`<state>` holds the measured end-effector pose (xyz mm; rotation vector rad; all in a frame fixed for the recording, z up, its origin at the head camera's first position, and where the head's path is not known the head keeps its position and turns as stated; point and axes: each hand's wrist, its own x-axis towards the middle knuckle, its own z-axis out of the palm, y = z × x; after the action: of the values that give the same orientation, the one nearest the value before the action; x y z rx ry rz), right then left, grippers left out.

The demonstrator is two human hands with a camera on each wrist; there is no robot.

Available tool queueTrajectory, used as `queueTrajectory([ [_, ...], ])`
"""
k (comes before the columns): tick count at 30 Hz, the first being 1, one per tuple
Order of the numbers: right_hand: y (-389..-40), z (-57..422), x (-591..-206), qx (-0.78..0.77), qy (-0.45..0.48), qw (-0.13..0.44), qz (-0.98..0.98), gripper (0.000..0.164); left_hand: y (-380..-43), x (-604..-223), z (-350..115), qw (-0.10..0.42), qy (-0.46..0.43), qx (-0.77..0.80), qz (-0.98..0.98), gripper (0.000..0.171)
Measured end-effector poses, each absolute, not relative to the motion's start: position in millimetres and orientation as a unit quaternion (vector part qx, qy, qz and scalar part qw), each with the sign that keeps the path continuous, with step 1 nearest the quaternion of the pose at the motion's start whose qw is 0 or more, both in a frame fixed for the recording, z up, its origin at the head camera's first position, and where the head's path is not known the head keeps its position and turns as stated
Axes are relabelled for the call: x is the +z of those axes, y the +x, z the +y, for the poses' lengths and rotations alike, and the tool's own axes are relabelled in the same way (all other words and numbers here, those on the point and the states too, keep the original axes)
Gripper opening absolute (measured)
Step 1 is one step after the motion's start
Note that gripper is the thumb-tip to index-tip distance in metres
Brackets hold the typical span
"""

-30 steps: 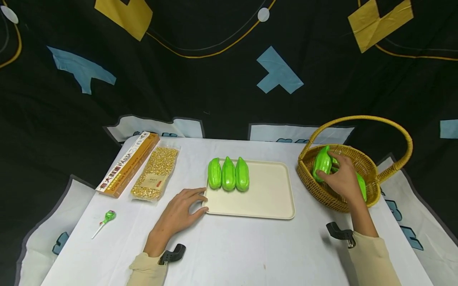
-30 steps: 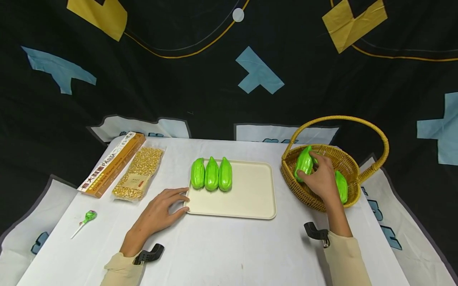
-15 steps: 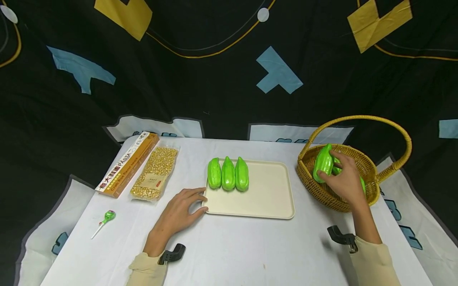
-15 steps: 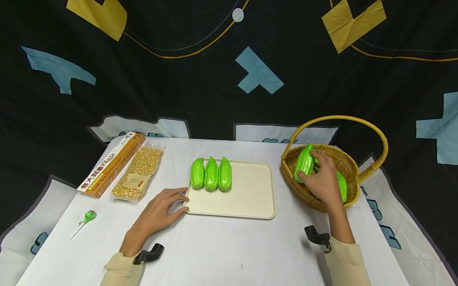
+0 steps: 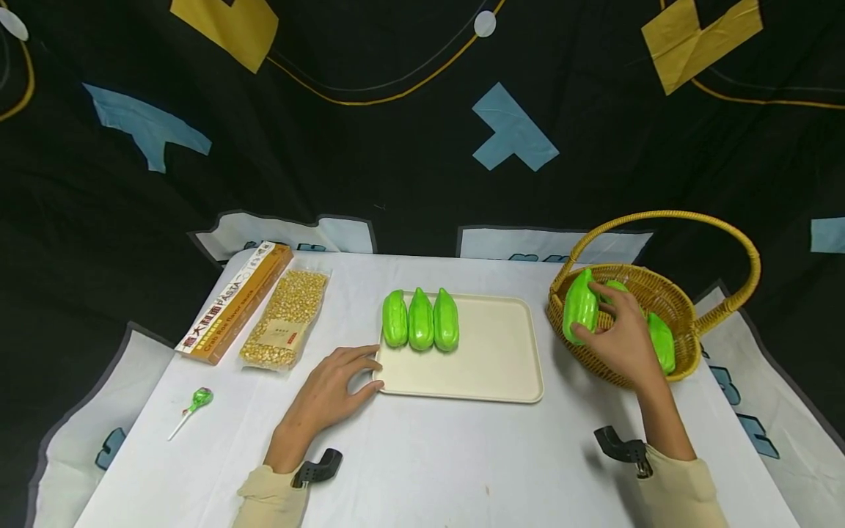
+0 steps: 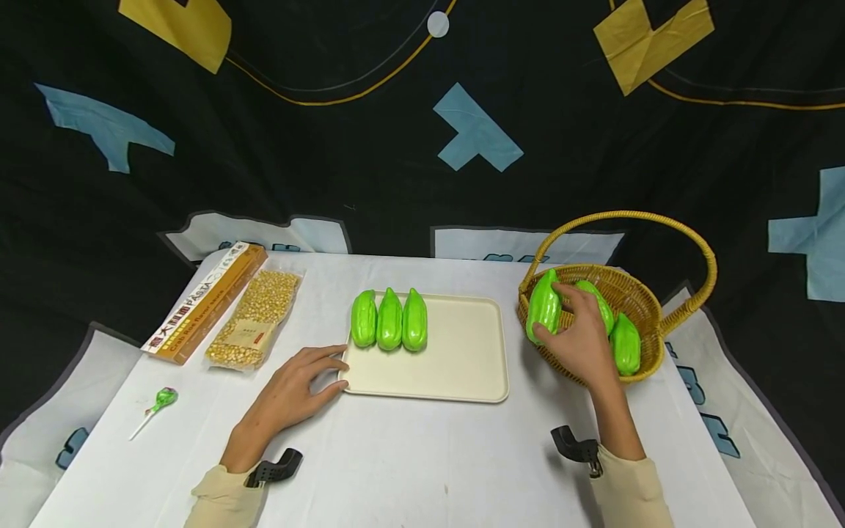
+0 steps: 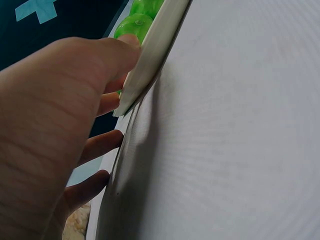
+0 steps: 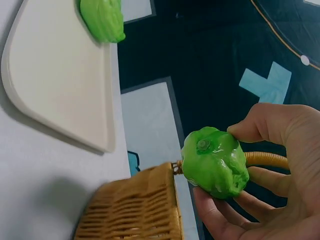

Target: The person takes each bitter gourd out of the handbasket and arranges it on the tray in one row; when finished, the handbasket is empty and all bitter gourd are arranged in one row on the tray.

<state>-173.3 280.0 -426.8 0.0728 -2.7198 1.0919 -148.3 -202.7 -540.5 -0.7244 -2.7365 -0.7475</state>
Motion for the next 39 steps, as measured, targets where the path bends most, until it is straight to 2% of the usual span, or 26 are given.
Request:
queueTrajectory([
  [10,-171.4,263.9,-436.4,0.380,0.061,0.103,-0.917,0.076,-148.6,-541.3,-203.1,0.106,-0.245,-0.253,-0.930,0.026],
  [21,-170.2,247.6,-444.9,0.401,0.058,0.071,-0.911,0.075,-148.6,-541.3,-203.4,0.104,-0.245,-0.255,-0.930,0.027],
  [39,-172.3,220.2,-461.8,0.442,0.067,0.049,-0.893,0.076,-148.5,-539.6,-203.3,0.097,-0.246,-0.255,-0.930,0.026],
])
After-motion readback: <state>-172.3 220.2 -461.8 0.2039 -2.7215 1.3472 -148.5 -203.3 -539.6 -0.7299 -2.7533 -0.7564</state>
